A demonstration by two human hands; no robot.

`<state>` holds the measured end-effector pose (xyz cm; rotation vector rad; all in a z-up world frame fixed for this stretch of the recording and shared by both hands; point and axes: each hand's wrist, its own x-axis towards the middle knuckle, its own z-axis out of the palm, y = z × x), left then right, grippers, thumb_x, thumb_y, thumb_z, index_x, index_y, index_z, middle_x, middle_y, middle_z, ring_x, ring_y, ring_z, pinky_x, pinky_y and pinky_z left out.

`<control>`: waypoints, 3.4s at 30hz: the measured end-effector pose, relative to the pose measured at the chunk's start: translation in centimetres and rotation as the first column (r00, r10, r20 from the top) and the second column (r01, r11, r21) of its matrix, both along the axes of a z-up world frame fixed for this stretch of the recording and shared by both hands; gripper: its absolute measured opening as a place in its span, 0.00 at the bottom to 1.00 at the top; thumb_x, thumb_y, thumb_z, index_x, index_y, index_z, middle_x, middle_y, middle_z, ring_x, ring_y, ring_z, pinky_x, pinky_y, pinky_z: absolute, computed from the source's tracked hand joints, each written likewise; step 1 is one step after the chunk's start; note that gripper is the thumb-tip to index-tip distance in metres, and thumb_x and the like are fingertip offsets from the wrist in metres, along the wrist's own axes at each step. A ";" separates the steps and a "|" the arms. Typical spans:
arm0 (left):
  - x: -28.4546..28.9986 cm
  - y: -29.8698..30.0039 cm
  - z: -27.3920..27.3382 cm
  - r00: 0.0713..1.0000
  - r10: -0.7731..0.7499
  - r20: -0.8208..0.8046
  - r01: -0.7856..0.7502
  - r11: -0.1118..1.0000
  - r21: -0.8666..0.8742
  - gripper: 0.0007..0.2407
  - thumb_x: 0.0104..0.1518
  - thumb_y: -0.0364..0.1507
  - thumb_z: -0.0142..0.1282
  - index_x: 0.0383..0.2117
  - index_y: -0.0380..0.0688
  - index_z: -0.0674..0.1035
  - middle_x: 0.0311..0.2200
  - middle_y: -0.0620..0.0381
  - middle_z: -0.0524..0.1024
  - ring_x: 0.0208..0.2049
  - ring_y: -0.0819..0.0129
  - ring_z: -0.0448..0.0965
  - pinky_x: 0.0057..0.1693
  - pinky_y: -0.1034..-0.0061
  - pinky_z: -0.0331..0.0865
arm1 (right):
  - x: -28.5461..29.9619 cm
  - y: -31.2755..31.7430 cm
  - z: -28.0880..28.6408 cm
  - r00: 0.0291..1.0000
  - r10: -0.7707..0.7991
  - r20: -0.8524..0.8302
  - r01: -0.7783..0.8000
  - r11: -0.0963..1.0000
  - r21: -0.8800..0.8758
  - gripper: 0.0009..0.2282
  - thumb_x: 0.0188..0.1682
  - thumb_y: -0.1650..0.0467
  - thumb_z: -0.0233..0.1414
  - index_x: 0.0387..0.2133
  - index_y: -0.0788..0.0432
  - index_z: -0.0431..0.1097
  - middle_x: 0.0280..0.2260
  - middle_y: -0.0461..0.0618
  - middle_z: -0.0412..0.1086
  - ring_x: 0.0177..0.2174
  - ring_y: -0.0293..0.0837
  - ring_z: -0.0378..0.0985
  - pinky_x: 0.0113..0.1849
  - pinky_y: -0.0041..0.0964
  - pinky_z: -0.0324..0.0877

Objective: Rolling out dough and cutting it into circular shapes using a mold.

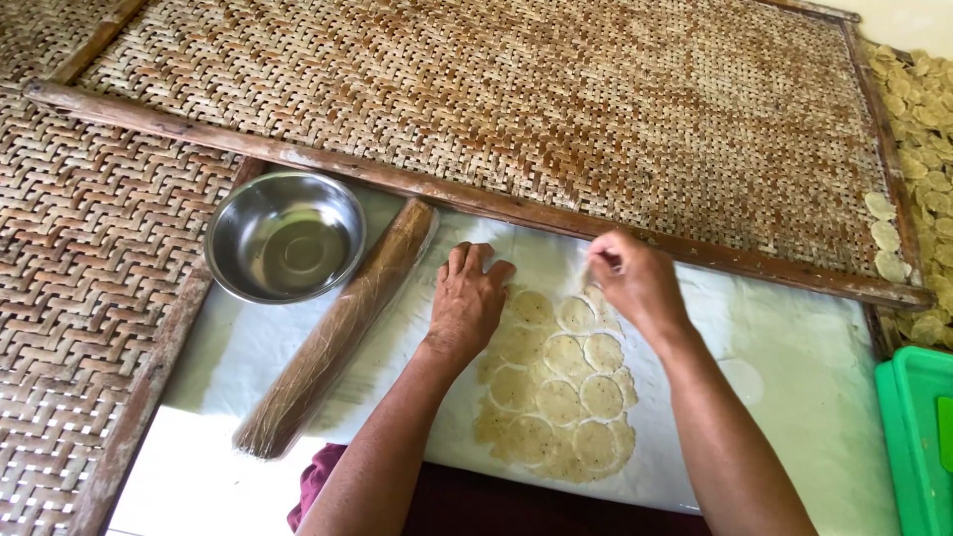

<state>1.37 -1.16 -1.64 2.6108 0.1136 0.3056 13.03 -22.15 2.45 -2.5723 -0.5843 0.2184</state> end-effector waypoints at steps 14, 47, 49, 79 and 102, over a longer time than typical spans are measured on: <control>-0.4 0.3 0.9 0.988 -0.035 -0.147 0.044 0.997 0.058 0.16 0.55 0.20 0.57 0.46 0.56 0.85 0.58 0.55 0.67 0.63 0.58 0.60 0.67 0.61 0.57 | -0.7 -7.2 0.6 0.989 0.010 0.150 0.012 0.989 -0.146 0.10 0.54 0.71 0.51 0.45 0.46 0.76 0.36 0.45 0.81 0.33 0.40 0.82 0.40 0.40 0.76; -0.3 0.6 -0.1 0.994 -0.074 -0.078 0.084 0.986 0.145 0.22 0.53 0.18 0.53 0.55 0.56 0.80 0.56 0.53 0.69 0.60 0.56 0.63 0.63 0.61 0.60 | -4.8 -10.3 4.3 0.985 -0.169 0.022 0.170 0.958 -0.230 0.08 0.51 0.73 0.52 0.43 0.52 0.72 0.39 0.47 0.80 0.38 0.49 0.83 0.40 0.47 0.76; -0.6 0.4 -0.1 0.991 -0.092 -0.094 0.110 0.974 0.200 0.23 0.52 0.19 0.53 0.55 0.57 0.80 0.55 0.53 0.68 0.59 0.56 0.63 0.62 0.60 0.60 | -5.4 -10.0 4.4 0.985 -0.173 0.007 0.172 0.970 -0.174 0.08 0.51 0.72 0.52 0.43 0.53 0.72 0.37 0.47 0.81 0.37 0.48 0.84 0.41 0.46 0.76; -1.6 0.3 0.6 1.000 -0.005 0.010 0.006 1.000 -0.020 0.20 0.46 0.33 0.67 0.48 0.47 0.81 0.49 0.49 0.70 0.54 0.53 0.65 0.58 0.57 0.62 | -8.2 -11.2 2.0 0.969 -0.211 0.131 0.223 0.971 -0.086 0.06 0.49 0.69 0.59 0.37 0.56 0.74 0.37 0.48 0.79 0.34 0.46 0.83 0.39 0.43 0.75; -1.3 -0.2 0.4 0.967 0.015 -0.253 -0.081 0.965 -0.250 0.05 0.56 0.28 0.62 0.32 0.42 0.79 0.35 0.53 0.79 0.36 0.61 0.82 0.48 0.68 0.78 | -8.4 -10.9 2.4 0.974 -0.179 0.142 0.193 0.977 -0.092 0.10 0.52 0.70 0.56 0.47 0.49 0.76 0.41 0.50 0.79 0.35 0.49 0.81 0.40 0.44 0.74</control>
